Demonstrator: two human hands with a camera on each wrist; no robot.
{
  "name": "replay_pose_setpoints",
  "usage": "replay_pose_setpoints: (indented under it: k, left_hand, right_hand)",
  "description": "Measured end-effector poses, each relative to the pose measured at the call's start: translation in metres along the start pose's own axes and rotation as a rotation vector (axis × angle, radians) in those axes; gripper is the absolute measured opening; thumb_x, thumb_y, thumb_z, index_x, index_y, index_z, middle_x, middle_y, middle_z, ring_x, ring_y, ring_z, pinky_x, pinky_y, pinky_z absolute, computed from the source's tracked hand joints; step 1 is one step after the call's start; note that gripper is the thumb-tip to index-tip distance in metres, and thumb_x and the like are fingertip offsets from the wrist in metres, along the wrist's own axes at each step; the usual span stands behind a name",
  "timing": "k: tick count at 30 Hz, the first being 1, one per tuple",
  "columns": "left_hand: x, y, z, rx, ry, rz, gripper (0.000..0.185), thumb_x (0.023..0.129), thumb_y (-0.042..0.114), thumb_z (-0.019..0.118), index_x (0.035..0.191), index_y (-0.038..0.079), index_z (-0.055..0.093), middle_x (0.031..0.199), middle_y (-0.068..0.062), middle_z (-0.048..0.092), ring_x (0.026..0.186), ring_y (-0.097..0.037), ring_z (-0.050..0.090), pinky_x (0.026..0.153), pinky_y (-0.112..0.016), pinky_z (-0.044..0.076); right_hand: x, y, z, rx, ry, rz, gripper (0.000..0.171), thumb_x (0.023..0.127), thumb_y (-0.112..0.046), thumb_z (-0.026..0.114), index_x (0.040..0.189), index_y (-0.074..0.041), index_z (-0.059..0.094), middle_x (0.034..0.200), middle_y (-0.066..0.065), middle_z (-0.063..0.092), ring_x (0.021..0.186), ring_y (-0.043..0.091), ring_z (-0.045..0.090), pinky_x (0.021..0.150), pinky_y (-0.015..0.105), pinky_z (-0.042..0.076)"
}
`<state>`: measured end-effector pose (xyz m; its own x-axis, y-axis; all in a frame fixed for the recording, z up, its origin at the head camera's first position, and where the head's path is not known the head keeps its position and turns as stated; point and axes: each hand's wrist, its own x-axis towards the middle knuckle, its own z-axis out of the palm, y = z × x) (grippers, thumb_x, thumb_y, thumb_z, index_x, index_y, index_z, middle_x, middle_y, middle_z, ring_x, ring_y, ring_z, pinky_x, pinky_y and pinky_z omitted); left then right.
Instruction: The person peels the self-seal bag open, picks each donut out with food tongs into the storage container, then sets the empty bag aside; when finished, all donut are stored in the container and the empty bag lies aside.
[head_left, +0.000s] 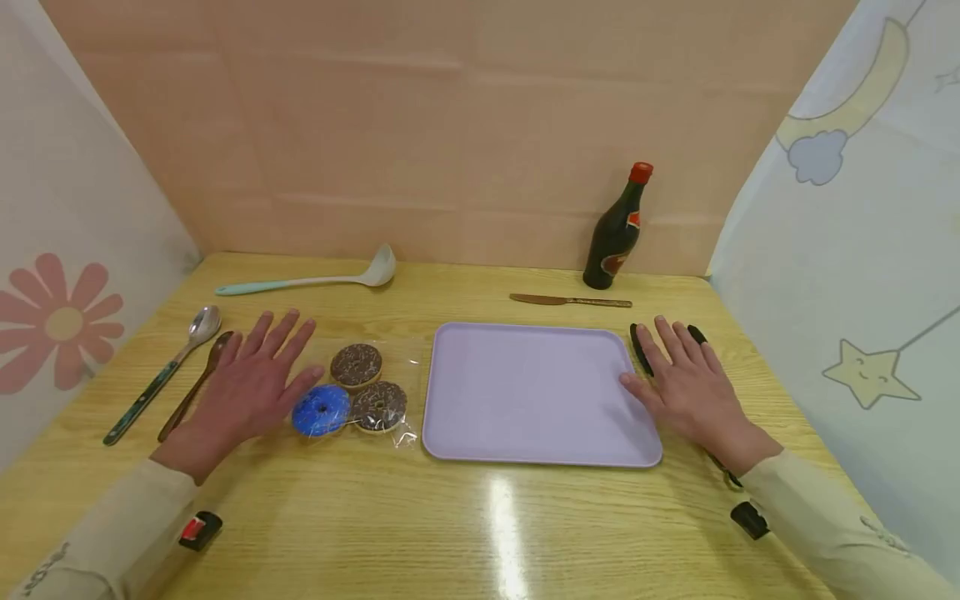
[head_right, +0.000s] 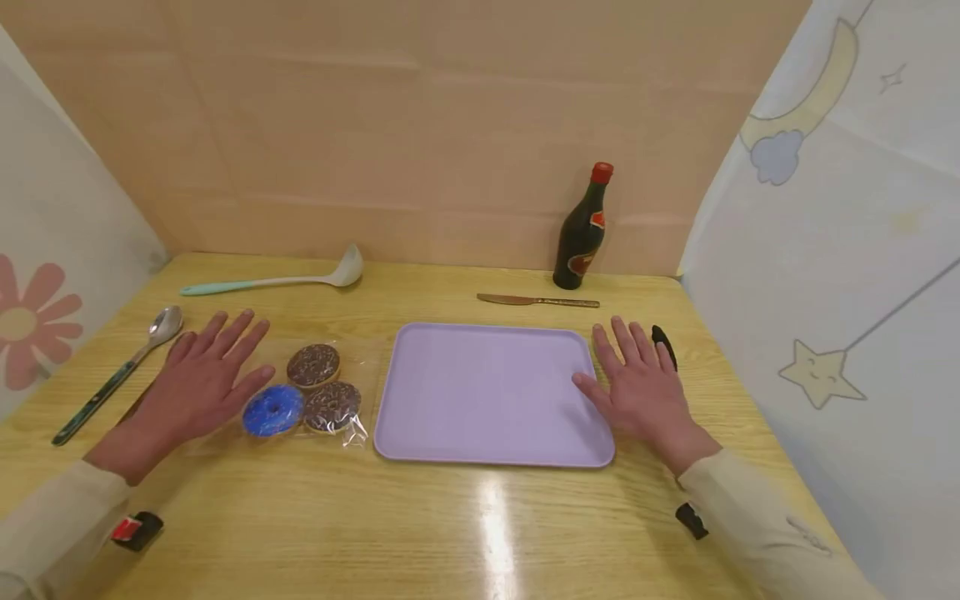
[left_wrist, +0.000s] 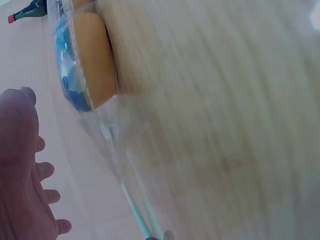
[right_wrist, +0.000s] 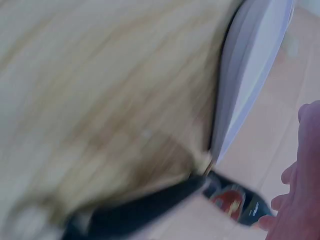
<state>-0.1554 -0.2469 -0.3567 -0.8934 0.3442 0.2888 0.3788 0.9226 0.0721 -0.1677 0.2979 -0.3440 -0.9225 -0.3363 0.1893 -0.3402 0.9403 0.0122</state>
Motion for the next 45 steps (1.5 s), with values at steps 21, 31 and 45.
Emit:
replay_pose_setpoints:
  k: [21,31,45]
  left_hand:
    - [-0.001,0.009,0.008,-0.346,0.117,0.075,0.045,0.095,0.025,0.06,0.129,-0.003,0.055,0.132,-0.022,0.05,0.119,-0.043,0.046,0.09,-0.058,0.038]
    - [0.002,0.014,0.016,-0.472,0.214,0.03,0.01,0.081,0.007,0.075,0.09,0.004,0.076,0.077,0.006,0.061,0.063,-0.007,0.055,0.054,-0.026,0.046]
    - [0.001,0.01,0.022,-0.493,0.188,0.041,0.005,0.078,0.006,0.077,0.082,0.003,0.076,0.075,0.006,0.058,0.06,-0.006,0.053,0.049,-0.025,0.043]
  right_hand:
    - [0.028,-0.175,0.024,0.472,0.096,-0.504,0.035,0.091,-0.027,0.065,0.116,-0.002,0.063,0.113,0.009,0.056,0.104,0.022,0.054,0.088,0.036,0.045]
    - [0.04,-0.23,0.027,0.563,0.007,-0.629,0.015,0.089,-0.019,0.069,0.099,-0.008,0.071,0.084,-0.002,0.059,0.07,0.006,0.051,0.066,0.017,0.042]
    - [0.043,-0.248,0.036,0.492,0.051,-0.588,0.008,0.09,-0.018,0.066,0.091,-0.014,0.073,0.084,-0.007,0.063,0.073,0.005,0.051,0.064,0.015,0.04]
